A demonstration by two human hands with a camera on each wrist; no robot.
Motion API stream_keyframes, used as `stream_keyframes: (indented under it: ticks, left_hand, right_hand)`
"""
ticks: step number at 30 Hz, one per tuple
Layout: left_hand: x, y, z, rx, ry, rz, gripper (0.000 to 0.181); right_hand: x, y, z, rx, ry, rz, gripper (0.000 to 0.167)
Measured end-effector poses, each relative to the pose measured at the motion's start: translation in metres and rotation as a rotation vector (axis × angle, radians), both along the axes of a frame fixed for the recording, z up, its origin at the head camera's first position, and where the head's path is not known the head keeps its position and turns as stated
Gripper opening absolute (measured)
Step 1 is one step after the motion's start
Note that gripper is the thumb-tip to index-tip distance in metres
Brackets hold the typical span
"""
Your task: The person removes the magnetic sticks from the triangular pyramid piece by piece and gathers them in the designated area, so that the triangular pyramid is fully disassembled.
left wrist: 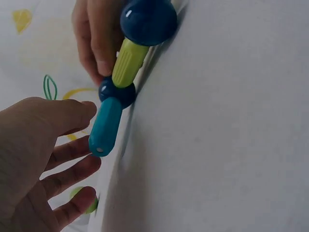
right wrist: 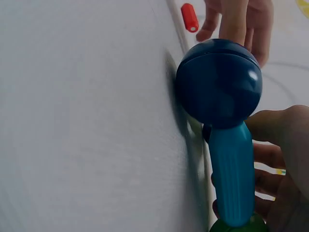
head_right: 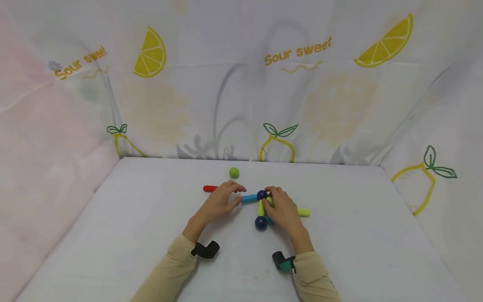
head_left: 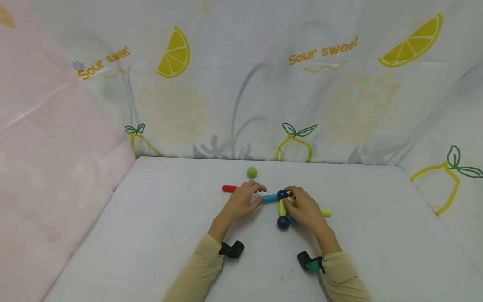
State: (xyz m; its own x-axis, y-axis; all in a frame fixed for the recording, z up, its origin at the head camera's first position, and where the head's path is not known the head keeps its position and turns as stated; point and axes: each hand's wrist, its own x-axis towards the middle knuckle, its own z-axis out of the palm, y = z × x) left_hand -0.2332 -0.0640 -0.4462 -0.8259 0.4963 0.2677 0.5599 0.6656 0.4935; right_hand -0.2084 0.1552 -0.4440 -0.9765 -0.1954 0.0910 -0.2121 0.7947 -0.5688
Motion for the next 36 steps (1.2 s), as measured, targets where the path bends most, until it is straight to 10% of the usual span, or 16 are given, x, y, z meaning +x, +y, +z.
stream_keyframes:
  ticks: [21,36]
  left_hand:
    - [0.008,0.015,-0.009,-0.042,-0.086,-0.005,0.025]
    - [-0.002,-0.043,-0.009,0.05,-0.057,0.075,0.021]
  right_hand:
    - [0.003,-0.006,-0.004,0.039,-0.001,-0.011,0.035]
    - [0.004,-0.008,-0.001,0.057,-0.034,-0.017,0.037]
